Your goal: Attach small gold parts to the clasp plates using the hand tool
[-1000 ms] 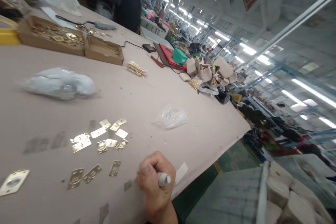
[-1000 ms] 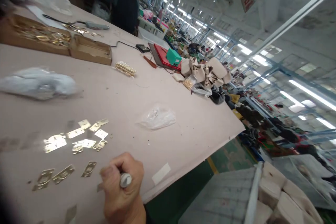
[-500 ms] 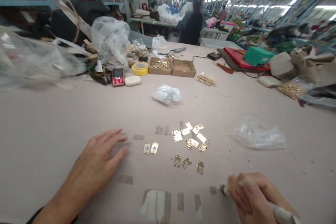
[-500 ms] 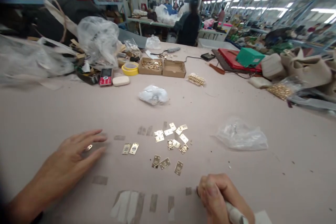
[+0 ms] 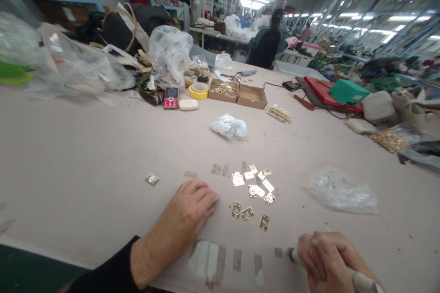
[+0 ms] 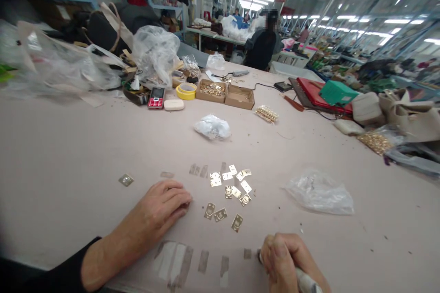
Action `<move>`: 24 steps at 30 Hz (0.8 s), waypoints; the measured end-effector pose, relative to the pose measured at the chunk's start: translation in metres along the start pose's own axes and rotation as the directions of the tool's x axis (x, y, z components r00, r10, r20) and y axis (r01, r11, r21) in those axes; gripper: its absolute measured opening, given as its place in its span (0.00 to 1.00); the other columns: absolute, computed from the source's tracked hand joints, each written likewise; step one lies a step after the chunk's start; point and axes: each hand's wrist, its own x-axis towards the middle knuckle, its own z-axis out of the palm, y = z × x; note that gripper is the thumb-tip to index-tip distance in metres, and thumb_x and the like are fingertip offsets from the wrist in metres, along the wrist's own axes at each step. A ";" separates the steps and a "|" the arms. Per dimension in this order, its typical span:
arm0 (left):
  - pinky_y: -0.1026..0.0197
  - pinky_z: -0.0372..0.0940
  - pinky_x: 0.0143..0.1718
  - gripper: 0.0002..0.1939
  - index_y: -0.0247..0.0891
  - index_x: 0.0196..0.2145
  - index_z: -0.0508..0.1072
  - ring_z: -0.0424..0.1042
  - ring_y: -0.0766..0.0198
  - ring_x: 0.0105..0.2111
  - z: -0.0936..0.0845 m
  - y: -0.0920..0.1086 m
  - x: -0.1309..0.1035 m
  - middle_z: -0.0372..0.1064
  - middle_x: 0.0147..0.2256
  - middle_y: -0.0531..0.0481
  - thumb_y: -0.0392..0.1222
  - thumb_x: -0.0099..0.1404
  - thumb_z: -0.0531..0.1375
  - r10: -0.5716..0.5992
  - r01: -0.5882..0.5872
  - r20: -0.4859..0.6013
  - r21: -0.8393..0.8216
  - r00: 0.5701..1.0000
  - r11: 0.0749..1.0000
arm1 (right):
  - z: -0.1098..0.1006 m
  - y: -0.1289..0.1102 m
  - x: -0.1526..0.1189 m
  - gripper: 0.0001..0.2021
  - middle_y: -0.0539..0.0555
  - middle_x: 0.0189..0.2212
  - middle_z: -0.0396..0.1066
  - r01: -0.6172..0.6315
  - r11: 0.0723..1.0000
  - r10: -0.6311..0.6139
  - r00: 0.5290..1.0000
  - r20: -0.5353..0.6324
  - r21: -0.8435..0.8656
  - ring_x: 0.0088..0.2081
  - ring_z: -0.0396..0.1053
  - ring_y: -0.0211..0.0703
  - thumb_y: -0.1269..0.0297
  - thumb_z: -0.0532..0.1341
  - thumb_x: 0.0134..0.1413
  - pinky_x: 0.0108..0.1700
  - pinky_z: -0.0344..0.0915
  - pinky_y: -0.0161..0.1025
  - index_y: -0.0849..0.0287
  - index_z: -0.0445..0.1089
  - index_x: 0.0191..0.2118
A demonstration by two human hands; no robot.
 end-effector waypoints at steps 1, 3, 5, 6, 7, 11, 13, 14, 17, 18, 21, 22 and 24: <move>0.44 0.68 0.50 0.08 0.35 0.43 0.72 0.68 0.54 0.45 0.004 0.010 -0.005 0.72 0.38 0.47 0.29 0.70 0.55 0.004 -0.004 -0.018 -0.005 1.000 1.000 | 0.004 -0.002 0.000 0.10 0.47 0.14 0.56 0.022 1.000 -0.022 1.000 0.004 0.004 0.15 0.58 0.35 0.63 0.67 0.55 0.15 0.58 0.33 0.60 0.71 0.25; 0.44 0.69 0.49 0.09 0.34 0.43 0.71 0.68 0.53 0.44 0.013 0.031 -0.014 0.72 0.38 0.46 0.29 0.70 0.52 0.018 -0.019 -0.050 -0.009 0.999 1.000 | 0.013 -0.008 0.001 0.10 0.46 0.14 0.53 0.059 0.997 -0.060 0.998 0.017 0.046 0.15 0.56 0.33 0.67 0.65 0.56 0.16 0.56 0.32 0.60 0.70 0.24; 0.45 0.71 0.48 0.10 0.33 0.44 0.71 0.69 0.53 0.44 0.022 0.049 -0.022 0.73 0.38 0.46 0.30 0.71 0.51 0.013 -0.014 -0.067 -0.011 0.998 1.000 | 0.024 -0.014 0.001 0.12 0.44 0.13 0.51 0.067 0.987 -0.071 0.997 0.022 0.149 0.14 0.53 0.31 0.66 0.62 0.58 0.16 0.54 0.31 0.60 0.68 0.23; 0.46 0.72 0.47 0.10 0.32 0.45 0.71 0.69 0.52 0.44 0.025 0.056 -0.025 0.73 0.39 0.45 0.31 0.72 0.51 0.004 -0.005 -0.077 -0.011 0.997 1.000 | 0.030 -0.016 0.001 0.13 0.43 0.13 0.50 0.053 0.976 -0.059 0.998 0.019 0.212 0.14 0.51 0.31 0.65 0.60 0.59 0.16 0.54 0.31 0.60 0.67 0.23; 0.46 0.72 0.46 0.10 0.32 0.45 0.71 0.70 0.52 0.44 0.026 0.061 -0.028 0.73 0.41 0.44 0.32 0.72 0.51 -0.006 0.005 -0.084 -0.013 0.996 1.000 | 0.035 -0.018 0.001 0.13 0.42 0.13 0.48 0.026 0.962 -0.030 0.999 0.012 0.272 0.13 0.49 0.30 0.65 0.58 0.60 0.16 0.54 0.30 0.59 0.66 0.24; 0.47 0.73 0.48 0.09 0.33 0.45 0.72 0.70 0.52 0.50 0.019 0.062 -0.037 0.72 0.50 0.41 0.32 0.71 0.53 -0.010 0.007 -0.100 -0.030 0.995 1.000 | 0.056 -0.012 0.000 0.14 0.40 0.13 0.40 -0.156 0.879 0.170 0.985 0.008 0.450 0.13 0.38 0.30 0.64 0.54 0.63 0.14 0.53 0.28 0.57 0.65 0.25; 0.48 0.72 0.51 0.09 0.34 0.44 0.73 0.69 0.52 0.52 0.014 0.059 -0.041 0.72 0.51 0.42 0.32 0.70 0.54 0.025 -0.028 -0.077 -0.037 0.997 0.999 | 0.064 -0.003 0.001 0.14 0.39 0.14 0.38 -0.239 0.812 0.279 0.960 0.005 0.532 0.14 0.35 0.30 0.63 0.56 0.63 0.14 0.52 0.27 0.56 0.64 0.25; 0.48 0.71 0.52 0.10 0.34 0.44 0.74 0.69 0.53 0.53 0.012 0.057 -0.043 0.72 0.51 0.44 0.31 0.70 0.53 0.049 -0.051 -0.062 -0.037 0.997 0.998 | 0.067 0.001 0.002 0.13 0.39 0.15 0.37 -0.273 0.776 0.329 0.944 0.005 0.568 0.14 0.34 0.30 0.63 0.58 0.61 0.13 0.51 0.26 0.56 0.65 0.25; 0.50 0.68 0.56 0.13 0.35 0.48 0.74 0.67 0.54 0.55 0.013 0.055 -0.047 0.72 0.53 0.47 0.31 0.71 0.52 0.086 -0.086 -0.020 -0.035 0.996 0.996 | 0.072 0.012 0.004 0.10 0.38 0.16 0.36 -0.332 0.698 0.416 0.909 0.017 0.634 0.15 0.31 0.30 0.63 0.62 0.57 0.14 0.51 0.25 0.57 0.66 0.26; 0.51 0.67 0.56 0.14 0.35 0.49 0.74 0.67 0.54 0.55 0.014 0.054 -0.048 0.72 0.54 0.47 0.32 0.72 0.52 0.085 -0.085 -0.008 -0.030 0.996 0.996 | 0.074 0.014 0.004 0.10 0.38 0.16 0.35 -0.339 0.689 0.423 0.906 0.025 0.640 0.15 0.31 0.30 0.63 0.63 0.57 0.14 0.51 0.25 0.57 0.66 0.26; 0.52 0.63 0.58 0.14 0.36 0.50 0.74 0.65 0.55 0.57 0.019 0.054 -0.051 0.71 0.55 0.49 0.35 0.73 0.52 0.077 -0.076 0.025 -0.014 0.997 0.997 | 0.075 0.018 0.004 0.10 0.38 0.16 0.35 -0.351 0.680 0.434 0.900 0.032 0.644 0.15 0.31 0.30 0.63 0.64 0.56 0.14 0.51 0.25 0.57 0.67 0.26; 0.52 0.61 0.59 0.14 0.36 0.51 0.73 0.65 0.55 0.57 0.020 0.054 -0.052 0.70 0.55 0.49 0.36 0.74 0.52 0.079 -0.079 0.028 -0.008 0.996 0.997 | 0.075 0.018 0.004 0.10 0.38 0.16 0.35 -0.355 0.677 0.441 0.897 0.030 0.645 0.16 0.31 0.30 0.63 0.63 0.57 0.14 0.51 0.25 0.57 0.67 0.25; 0.53 0.58 0.61 0.14 0.36 0.52 0.73 0.64 0.55 0.58 0.021 0.053 -0.054 0.70 0.56 0.50 0.38 0.74 0.53 0.078 -0.078 0.026 -0.001 0.997 0.997 | 0.075 0.018 0.003 0.11 0.38 0.16 0.36 -0.359 0.674 0.450 0.893 0.027 0.645 0.16 0.32 0.30 0.62 0.63 0.58 0.14 0.52 0.25 0.58 0.68 0.25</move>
